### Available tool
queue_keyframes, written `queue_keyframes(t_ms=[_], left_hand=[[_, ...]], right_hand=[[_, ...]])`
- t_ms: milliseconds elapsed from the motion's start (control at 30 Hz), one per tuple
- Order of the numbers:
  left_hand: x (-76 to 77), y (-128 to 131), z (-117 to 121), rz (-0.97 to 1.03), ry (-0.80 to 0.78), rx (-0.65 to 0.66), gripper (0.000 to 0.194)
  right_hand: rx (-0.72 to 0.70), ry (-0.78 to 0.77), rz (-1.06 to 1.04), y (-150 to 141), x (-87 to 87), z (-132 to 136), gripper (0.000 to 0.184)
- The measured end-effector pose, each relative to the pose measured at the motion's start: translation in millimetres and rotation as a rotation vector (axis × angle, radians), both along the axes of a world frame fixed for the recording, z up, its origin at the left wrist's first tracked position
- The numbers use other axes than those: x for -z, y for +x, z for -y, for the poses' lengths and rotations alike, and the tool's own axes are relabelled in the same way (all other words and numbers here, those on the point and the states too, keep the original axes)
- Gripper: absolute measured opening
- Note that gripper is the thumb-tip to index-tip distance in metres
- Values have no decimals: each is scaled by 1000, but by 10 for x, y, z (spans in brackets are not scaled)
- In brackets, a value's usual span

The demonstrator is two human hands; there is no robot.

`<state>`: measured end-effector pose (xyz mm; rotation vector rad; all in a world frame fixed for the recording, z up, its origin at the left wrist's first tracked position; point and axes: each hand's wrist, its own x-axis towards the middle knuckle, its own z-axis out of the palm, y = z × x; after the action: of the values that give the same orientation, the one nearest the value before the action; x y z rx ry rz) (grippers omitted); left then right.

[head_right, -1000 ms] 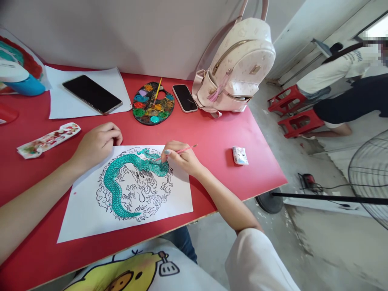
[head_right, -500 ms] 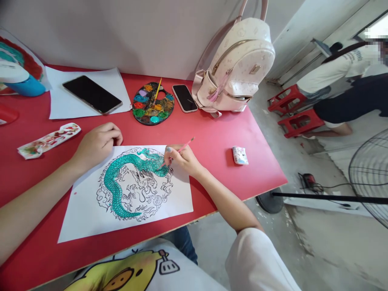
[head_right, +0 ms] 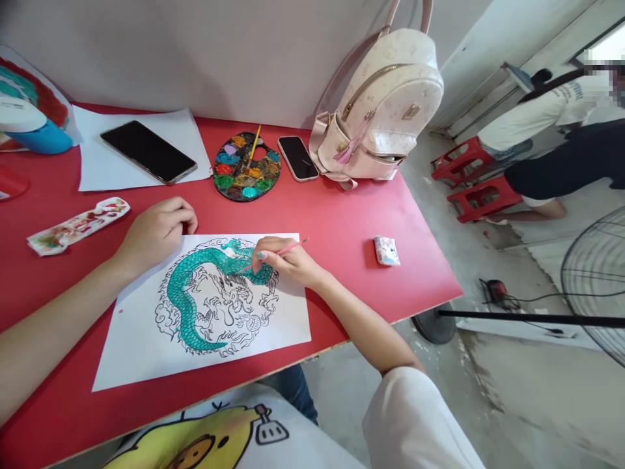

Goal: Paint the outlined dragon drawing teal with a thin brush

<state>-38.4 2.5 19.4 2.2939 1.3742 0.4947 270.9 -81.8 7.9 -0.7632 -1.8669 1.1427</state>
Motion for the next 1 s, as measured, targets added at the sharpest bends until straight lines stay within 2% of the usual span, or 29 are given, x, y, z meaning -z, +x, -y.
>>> queue_keyframes(t_ms=[133, 300, 433, 467, 600, 733, 900, 1000], left_hand=[[-42, 16, 17, -9, -6, 9, 28], [-64, 30, 37, -11, -17, 7, 28], [-64, 28, 45, -23, -26, 0, 28], [-61, 26, 43, -21, -20, 2, 28], [-21, 7, 17, -2, 3, 12, 27], [25, -11, -9, 2, 12, 18, 26], [34, -16, -6, 2, 15, 15, 25], [38, -17, -4, 2, 17, 17, 24]], right_hand=[[112, 3, -6, 8, 22, -4, 65], [-22, -3, 42, 5, 11, -1, 66], [137, -50, 10, 10, 4, 7, 71], [145, -41, 13, 9, 0, 8, 70], [36, -39, -1, -2, -12, 15, 71], [184, -88, -23, 8, -18, 24, 75], [104, -84, 10, 2, -37, 25, 76], [192, -132, -8, 2, -35, 29, 79]])
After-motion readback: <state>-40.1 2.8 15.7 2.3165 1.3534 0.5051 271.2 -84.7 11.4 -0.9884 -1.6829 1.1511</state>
